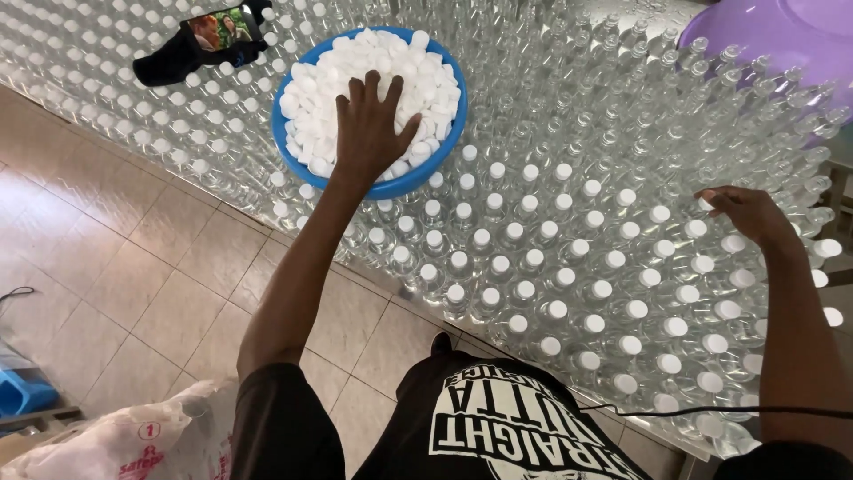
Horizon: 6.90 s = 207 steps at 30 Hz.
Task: Placing plastic caps onto the tops of clear water bottles arranged on a table
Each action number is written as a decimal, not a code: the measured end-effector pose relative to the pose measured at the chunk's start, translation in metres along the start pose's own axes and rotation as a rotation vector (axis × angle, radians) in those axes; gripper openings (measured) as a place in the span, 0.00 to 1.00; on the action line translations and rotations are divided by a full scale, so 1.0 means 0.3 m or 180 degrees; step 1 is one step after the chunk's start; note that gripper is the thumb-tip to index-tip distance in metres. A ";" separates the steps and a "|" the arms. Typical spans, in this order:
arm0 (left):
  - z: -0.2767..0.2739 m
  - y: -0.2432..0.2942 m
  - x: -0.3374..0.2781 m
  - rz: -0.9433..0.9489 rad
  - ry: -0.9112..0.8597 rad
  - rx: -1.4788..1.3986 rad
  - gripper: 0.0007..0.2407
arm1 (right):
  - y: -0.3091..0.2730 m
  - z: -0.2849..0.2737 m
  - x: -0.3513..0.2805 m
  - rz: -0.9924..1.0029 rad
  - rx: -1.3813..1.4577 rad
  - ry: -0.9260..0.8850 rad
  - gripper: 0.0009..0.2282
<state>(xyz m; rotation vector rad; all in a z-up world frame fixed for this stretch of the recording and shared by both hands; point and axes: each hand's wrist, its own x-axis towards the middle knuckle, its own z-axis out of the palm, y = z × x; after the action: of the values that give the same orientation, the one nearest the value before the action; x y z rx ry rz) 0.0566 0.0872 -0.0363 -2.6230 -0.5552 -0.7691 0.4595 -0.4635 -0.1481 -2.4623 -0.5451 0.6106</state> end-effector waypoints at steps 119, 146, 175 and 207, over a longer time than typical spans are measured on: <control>-0.179 0.774 -0.548 -0.5187 -0.2472 -0.8369 0.15 | -0.152 0.150 0.086 0.0011 -0.0041 -0.0046 0.17; -0.322 0.852 -0.492 -0.3048 -0.3525 -0.8306 0.23 | -0.685 0.214 -0.542 -0.1171 0.0560 -0.0322 0.13; -0.272 0.867 -0.552 -0.3192 -0.3770 -0.8620 0.17 | -0.729 0.258 -0.699 -0.1693 0.2019 -0.1462 0.18; -0.286 0.733 -0.594 -0.3631 -0.2914 -0.8309 0.22 | -0.342 0.198 0.116 -0.0300 0.0026 -0.0144 0.16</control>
<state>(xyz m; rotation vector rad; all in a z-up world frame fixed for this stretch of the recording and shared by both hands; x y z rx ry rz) -0.0180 -0.1870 -0.1182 0.4668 0.3734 -0.0509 0.4314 -0.3433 -0.1432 -2.4049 -0.6710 0.6305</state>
